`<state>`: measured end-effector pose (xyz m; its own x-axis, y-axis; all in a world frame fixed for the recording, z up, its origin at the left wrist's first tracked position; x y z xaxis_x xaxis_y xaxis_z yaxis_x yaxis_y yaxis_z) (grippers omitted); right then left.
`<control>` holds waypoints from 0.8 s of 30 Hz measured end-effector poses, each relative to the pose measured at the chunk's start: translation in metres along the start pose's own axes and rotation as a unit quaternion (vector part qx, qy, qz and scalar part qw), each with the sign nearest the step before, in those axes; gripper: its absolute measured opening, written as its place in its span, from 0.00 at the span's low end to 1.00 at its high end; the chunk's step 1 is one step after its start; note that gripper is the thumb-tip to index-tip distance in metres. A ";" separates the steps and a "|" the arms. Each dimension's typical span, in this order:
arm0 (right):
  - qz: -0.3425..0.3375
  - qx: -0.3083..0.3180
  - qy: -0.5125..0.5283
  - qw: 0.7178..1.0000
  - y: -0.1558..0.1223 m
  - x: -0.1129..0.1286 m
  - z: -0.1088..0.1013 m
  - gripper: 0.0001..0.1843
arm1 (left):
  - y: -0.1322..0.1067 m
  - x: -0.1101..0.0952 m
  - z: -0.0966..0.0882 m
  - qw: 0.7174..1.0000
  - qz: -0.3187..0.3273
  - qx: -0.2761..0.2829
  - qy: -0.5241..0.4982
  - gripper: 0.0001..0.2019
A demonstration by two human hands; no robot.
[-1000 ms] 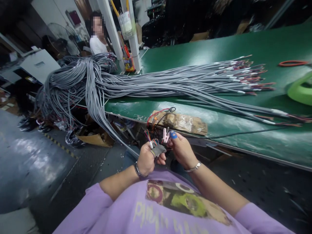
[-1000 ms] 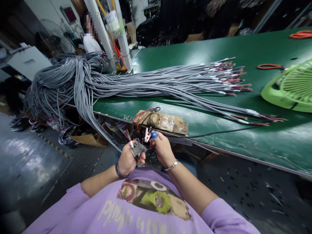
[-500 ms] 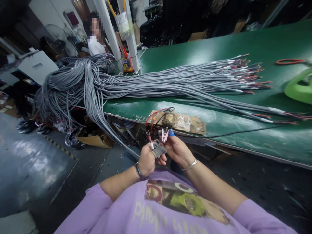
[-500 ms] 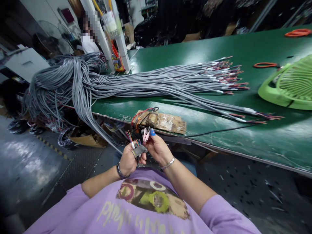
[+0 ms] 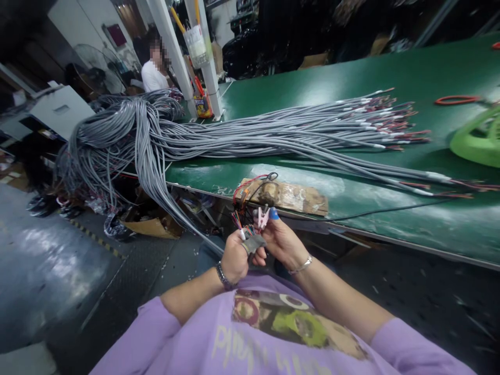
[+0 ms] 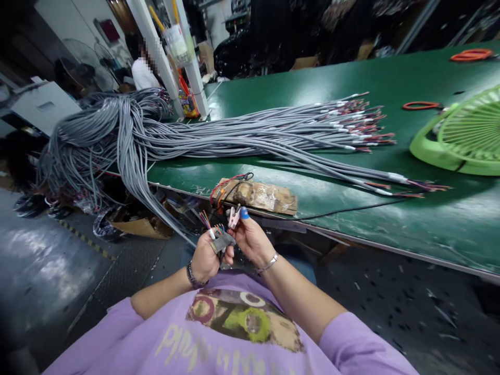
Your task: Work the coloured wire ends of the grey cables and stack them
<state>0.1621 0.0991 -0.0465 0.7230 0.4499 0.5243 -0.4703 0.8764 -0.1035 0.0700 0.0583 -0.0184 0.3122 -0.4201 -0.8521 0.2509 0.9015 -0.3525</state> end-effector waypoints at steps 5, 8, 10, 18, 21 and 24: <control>0.008 -0.028 0.015 0.999 0.000 0.003 0.001 0.18 | 0.000 -0.001 0.001 1.000 0.002 0.021 -0.001 0.24; 0.018 -0.015 0.006 1.000 -0.002 0.005 0.002 0.19 | -0.003 -0.003 0.002 0.999 -0.004 0.033 -0.014 0.24; 0.023 -0.012 -0.002 1.000 -0.003 0.008 0.001 0.18 | -0.005 -0.003 0.003 0.999 -0.009 0.044 -0.025 0.24; -0.017 -0.044 -0.059 0.997 -0.002 0.013 -0.003 0.15 | -0.007 -0.002 -0.006 0.999 0.011 0.009 -0.028 0.22; -0.051 -0.059 -0.093 0.993 -0.005 0.013 -0.005 0.19 | -0.006 -0.003 -0.005 1.000 -0.001 0.000 -0.015 0.22; -0.074 -0.049 -0.122 0.989 -0.012 0.012 -0.004 0.21 | -0.007 -0.005 -0.003 1.000 -0.018 0.004 -0.018 0.22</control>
<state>0.1784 0.0950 -0.0428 0.6304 0.2715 0.7272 -0.3091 0.9472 -0.0856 0.0643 0.0547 -0.0132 0.3349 -0.4556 -0.8248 0.2696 0.8851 -0.3794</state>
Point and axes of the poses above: each hand's wrist, its own y-axis towards the middle knuckle, its own z-axis out of the palm, x = y × z, the point moved 4 cm from there along y, towards the middle knuckle, and after that the axes turned 10 degrees about x, right-handed, at the moved point
